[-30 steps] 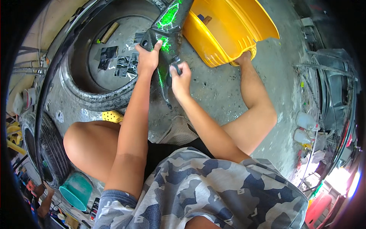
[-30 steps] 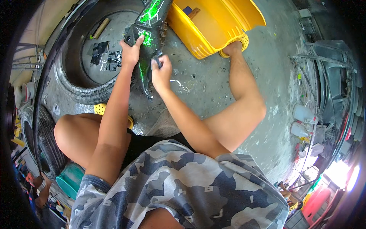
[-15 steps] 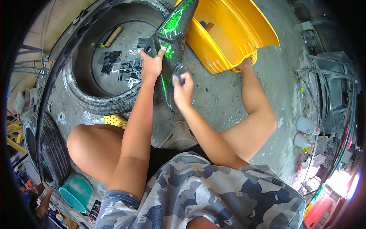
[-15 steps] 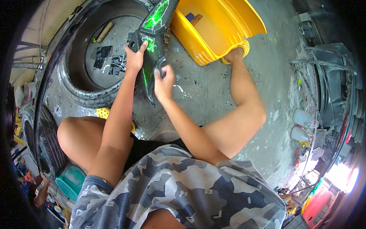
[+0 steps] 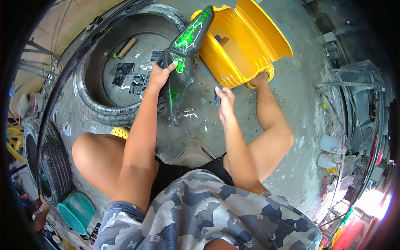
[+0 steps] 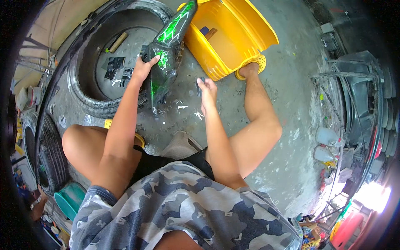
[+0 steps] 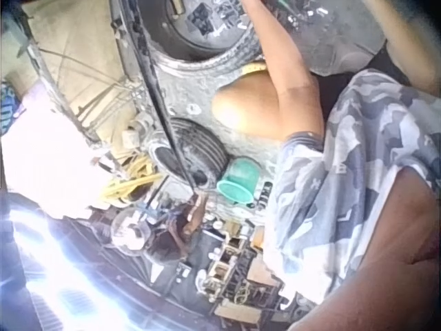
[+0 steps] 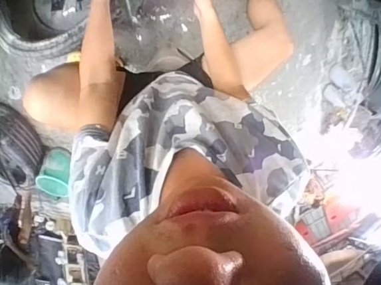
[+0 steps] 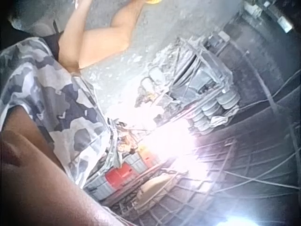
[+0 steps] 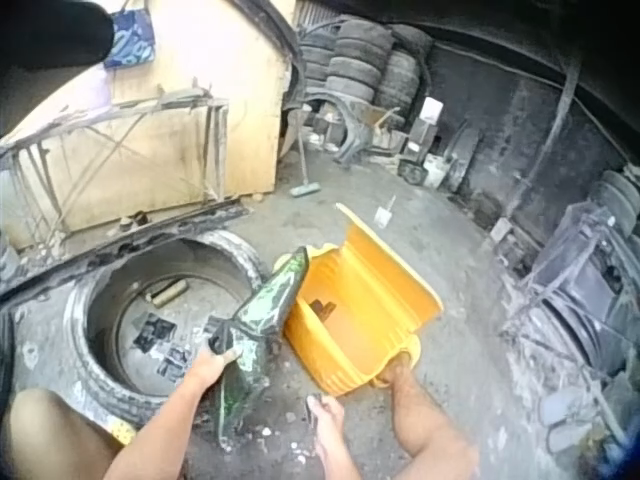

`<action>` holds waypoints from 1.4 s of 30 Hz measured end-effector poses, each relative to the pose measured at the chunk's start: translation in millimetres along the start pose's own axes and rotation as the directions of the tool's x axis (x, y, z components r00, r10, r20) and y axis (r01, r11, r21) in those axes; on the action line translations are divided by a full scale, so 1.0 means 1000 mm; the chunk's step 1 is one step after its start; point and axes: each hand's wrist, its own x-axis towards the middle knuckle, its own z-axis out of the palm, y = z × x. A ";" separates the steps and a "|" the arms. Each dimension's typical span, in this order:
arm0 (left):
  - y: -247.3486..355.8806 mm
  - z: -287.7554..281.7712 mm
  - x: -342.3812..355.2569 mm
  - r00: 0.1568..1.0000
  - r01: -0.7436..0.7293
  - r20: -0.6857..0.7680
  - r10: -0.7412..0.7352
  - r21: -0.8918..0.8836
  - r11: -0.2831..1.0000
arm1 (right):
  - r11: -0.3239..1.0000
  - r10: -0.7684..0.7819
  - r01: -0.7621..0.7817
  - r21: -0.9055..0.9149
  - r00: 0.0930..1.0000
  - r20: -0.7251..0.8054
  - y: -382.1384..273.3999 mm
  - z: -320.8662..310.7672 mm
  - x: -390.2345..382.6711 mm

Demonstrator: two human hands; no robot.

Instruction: The recorder is wet-sanding a motorcycle fairing part with green and black patterns using a piece of sandpaper and water.

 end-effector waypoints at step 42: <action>0.000 -0.021 -0.028 0.990 -0.072 0.127 0.063 0.067 0.995 | 0.129 -0.091 0.964 -0.231 0.243 0.966 -0.061 0.098 0.049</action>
